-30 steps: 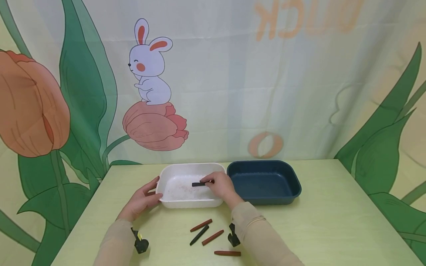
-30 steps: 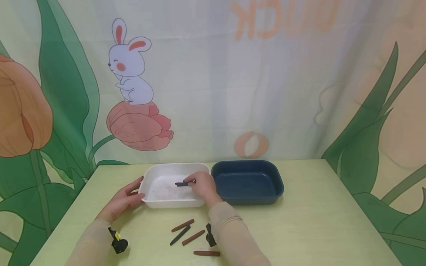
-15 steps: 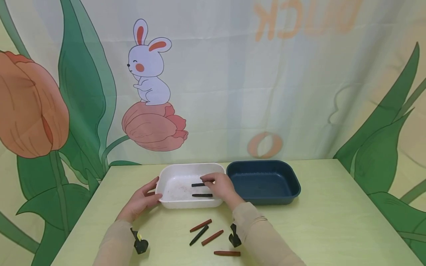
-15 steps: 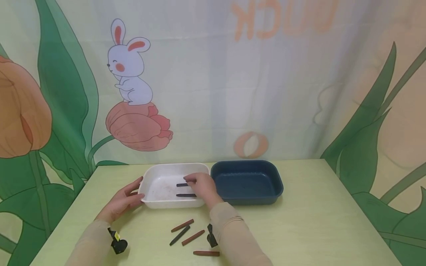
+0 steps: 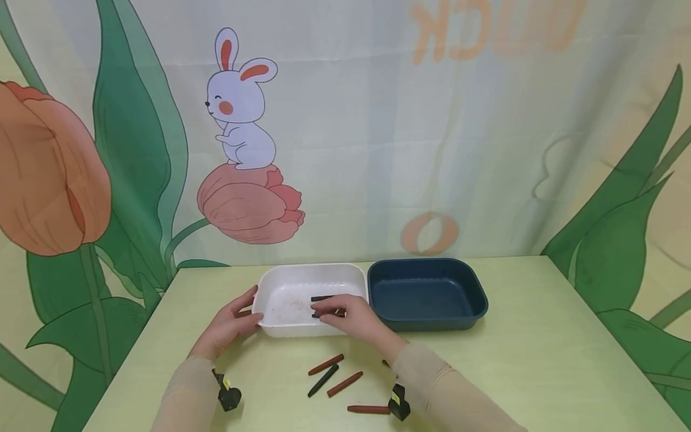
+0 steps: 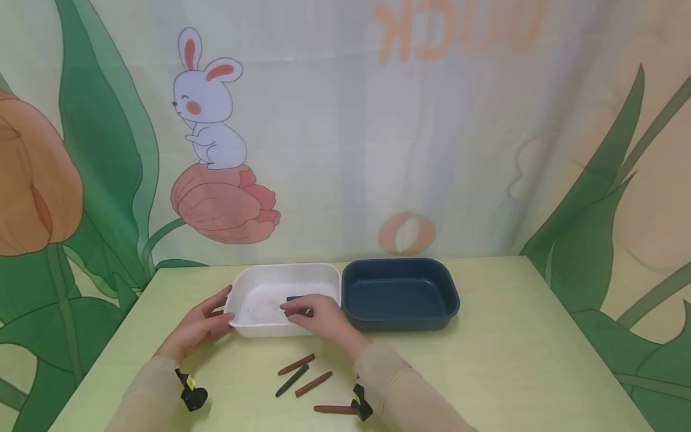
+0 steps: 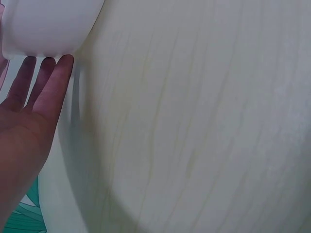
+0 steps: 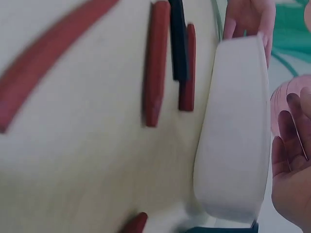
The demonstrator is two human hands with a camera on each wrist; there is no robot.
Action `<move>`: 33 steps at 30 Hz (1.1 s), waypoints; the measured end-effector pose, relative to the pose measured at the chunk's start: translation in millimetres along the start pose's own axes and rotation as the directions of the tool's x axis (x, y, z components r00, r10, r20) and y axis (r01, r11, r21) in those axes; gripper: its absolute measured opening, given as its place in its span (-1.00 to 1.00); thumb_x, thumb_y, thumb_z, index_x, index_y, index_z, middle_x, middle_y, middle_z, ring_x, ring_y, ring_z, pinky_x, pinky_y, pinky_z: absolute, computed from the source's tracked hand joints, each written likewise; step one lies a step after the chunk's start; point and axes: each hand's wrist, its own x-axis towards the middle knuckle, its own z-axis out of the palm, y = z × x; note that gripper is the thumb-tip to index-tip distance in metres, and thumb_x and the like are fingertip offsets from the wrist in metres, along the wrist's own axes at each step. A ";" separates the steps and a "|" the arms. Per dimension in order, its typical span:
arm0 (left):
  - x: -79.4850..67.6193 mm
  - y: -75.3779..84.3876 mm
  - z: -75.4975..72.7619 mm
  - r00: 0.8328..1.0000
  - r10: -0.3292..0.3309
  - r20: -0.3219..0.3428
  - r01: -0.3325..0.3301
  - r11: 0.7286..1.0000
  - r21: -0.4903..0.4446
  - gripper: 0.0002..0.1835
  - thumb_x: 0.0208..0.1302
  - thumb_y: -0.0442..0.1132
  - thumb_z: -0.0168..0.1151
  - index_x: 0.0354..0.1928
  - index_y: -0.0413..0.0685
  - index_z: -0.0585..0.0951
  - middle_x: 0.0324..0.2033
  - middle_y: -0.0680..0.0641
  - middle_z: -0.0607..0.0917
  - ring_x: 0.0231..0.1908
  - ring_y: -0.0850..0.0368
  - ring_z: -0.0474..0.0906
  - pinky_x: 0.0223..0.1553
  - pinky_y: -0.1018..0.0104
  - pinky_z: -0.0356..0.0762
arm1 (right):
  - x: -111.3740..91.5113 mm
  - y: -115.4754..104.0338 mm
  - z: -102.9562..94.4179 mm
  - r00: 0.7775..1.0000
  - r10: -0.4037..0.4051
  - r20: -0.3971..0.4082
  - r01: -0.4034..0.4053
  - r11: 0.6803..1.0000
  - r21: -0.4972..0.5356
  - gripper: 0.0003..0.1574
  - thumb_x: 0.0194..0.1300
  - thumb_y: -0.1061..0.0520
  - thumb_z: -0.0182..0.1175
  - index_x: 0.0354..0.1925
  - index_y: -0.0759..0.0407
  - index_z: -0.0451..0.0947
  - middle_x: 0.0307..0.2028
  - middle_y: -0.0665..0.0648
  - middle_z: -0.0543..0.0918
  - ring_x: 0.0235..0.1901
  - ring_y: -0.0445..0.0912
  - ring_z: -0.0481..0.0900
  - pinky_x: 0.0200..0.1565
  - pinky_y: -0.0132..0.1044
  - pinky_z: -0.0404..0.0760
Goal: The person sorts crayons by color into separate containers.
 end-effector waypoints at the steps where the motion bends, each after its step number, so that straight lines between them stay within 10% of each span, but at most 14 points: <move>1: 0.2 -0.8 -0.4 1.000 0.004 0.002 -0.004 1.000 0.001 -0.13 0.32 -0.19 0.32 0.56 0.26 0.08 0.52 -0.14 0.07 0.39 -0.25 0.19 0.25 -0.02 0.38 | -2.8 -1.1 1.2 1.000 -0.007 0.010 0.007 1.000 0.019 -0.66 0.32 0.25 0.29 0.06 0.20 0.68 -0.12 0.06 0.75 -0.14 -0.17 0.64 -0.12 -0.36 0.61; 21: 2.5 -3.8 -1.5 1.000 -0.006 -0.007 0.006 1.000 -0.007 -0.12 0.30 -0.20 0.34 0.56 0.27 0.10 0.52 -0.11 0.09 0.39 -0.23 0.19 0.25 -0.01 0.38 | -43.8 1.8 10.2 0.972 -0.209 0.104 0.193 0.969 0.152 -0.58 0.20 0.29 0.37 0.06 0.29 0.66 -0.11 0.12 0.74 -0.02 -0.19 0.62 0.06 -0.27 0.59; 33: 2.4 -3.6 -1.4 1.000 -0.018 -0.009 0.017 1.000 -0.011 -0.12 0.30 -0.20 0.34 0.56 0.30 0.10 0.52 -0.08 0.10 0.40 -0.21 0.18 0.25 0.02 0.38 | -59.1 11.6 23.0 0.984 -0.108 0.143 0.092 0.990 0.110 -0.64 0.15 0.34 0.40 -0.04 0.21 0.73 -0.13 0.04 0.73 -0.08 -0.25 0.56 0.02 -0.28 0.56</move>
